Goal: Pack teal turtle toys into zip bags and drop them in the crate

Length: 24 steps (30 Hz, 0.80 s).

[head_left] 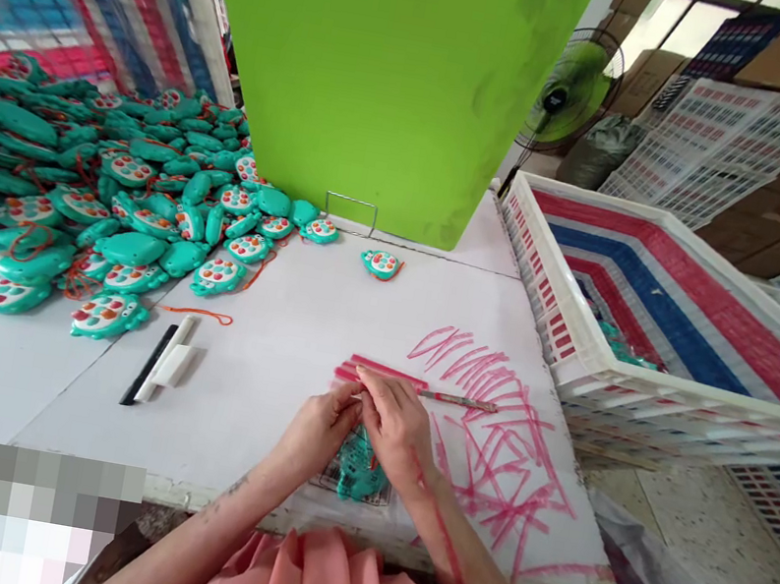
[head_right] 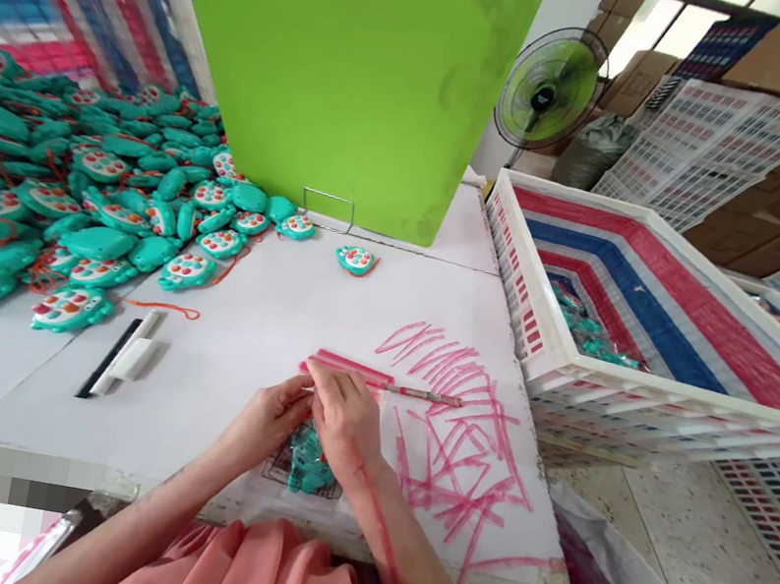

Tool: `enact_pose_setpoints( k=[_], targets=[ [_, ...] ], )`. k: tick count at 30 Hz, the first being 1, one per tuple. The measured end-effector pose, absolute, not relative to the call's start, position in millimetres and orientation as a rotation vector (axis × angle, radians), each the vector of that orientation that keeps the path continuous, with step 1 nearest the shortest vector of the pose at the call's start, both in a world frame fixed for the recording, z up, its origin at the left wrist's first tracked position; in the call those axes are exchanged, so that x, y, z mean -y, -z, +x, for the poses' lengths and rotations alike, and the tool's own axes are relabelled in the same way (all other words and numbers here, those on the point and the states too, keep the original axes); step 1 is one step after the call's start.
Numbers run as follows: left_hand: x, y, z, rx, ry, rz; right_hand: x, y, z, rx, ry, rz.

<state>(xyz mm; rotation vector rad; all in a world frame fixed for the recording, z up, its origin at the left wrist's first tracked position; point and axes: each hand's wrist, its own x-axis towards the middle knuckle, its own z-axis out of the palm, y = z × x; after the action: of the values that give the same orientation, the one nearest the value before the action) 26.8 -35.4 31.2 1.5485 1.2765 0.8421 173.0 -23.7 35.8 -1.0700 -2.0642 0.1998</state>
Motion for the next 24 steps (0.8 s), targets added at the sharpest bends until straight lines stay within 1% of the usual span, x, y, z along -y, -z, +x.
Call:
enact_pose_setpoints(
  k=[4,7,9,11,13,14,17,19,21,24],
  targets=[
    [36.6,-39.8,28.4,-1.334,-0.762,1.692,22.5,-38.8,172.1,2.036,-0.215,-1.089],
    [38.1,-38.8,30.6,-1.293,-0.751,1.689,19.6,-35.7,172.4,1.848,-0.418,-1.145],
    [38.3,-36.1,30.5,-1.271,-0.775,1.606,12.2,-30.4,181.8,1.584,-0.64,-1.18],
    [37.0,-31.7,27.7,-1.269,-0.818,1.475,0.6,-25.1,205.3,1.176,-0.864,-1.153],
    [34.2,-26.1,22.4,-1.274,-0.867,1.328,-11.3,-23.0,241.9,0.711,-0.996,-1.048],
    [32.5,-23.3,19.2,-1.268,-0.885,1.258,-15.5,-23.6,262.5,0.637,-0.998,-1.023],
    [27.3,-18.2,11.3,-1.221,-0.917,1.071,-15.8,-30.0,312.9,0.549,-0.972,-0.991],
    [24.3,-18.7,9.4,-1.185,-0.927,0.997,-7.2,-33.8,323.1,0.538,-0.978,-1.025],
    [21.8,-21.7,9.9,-1.144,-0.931,0.964,3.4,-34.1,312.2,0.623,-1.011,-1.129],
    [19.3,-27.1,11.6,-1.107,-0.932,0.977,14.5,-29.7,277.5,0.963,-1.13,-1.288]
  ],
)
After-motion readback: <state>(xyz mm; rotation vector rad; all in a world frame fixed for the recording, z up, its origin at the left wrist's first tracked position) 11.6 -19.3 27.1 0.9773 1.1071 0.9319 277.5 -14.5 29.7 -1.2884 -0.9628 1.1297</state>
